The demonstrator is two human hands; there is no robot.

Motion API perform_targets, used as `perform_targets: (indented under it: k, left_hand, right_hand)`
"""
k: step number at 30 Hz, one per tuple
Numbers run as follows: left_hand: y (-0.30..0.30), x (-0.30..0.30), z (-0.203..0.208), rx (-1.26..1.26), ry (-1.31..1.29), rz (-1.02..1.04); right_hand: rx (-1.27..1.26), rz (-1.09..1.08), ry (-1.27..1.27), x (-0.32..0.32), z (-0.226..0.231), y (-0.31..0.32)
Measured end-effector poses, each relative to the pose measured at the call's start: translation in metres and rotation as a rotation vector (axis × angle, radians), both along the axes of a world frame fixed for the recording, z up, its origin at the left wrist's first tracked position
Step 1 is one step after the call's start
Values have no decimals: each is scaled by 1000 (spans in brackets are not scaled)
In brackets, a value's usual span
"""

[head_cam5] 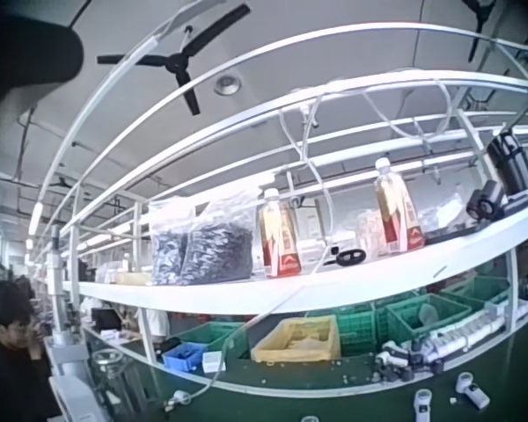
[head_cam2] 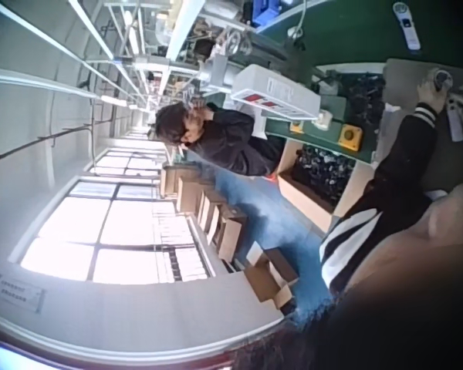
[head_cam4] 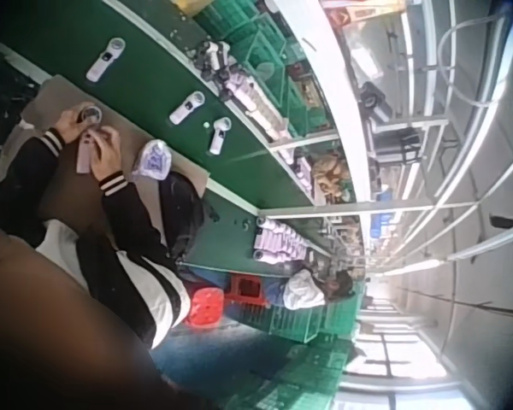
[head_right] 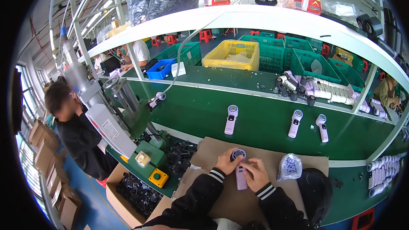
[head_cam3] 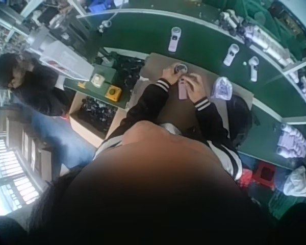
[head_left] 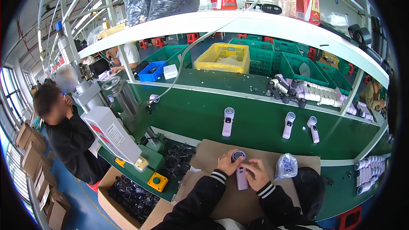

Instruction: Assemble handheld infrared thermometers by attaching components at a factory assembly line workstation.

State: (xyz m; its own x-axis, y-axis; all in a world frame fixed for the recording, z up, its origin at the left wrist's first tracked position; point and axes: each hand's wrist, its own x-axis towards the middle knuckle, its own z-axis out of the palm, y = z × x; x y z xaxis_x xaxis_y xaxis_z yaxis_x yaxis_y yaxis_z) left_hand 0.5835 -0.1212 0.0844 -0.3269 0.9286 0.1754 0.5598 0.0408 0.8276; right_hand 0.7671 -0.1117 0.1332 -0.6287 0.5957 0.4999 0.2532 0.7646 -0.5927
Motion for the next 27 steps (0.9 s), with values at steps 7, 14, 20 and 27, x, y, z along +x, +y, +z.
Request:
perform_targets:
  k: [7,14,20,27]
  left_hand:
    - [5,1,1,62,4,-6]
    - [3,3,6,107,-39,-67]
    - [0,4,9,191,-24,-101]
    - [4,2,1,344,-122,30]
  right_hand:
    - [-30,23,0,3,8,-9]
    - [-52,1,-82,0,-1,-15]
    - [-78,10,-87,-3,-7,-16]
    - [47,72,-181,-1,8,-7]
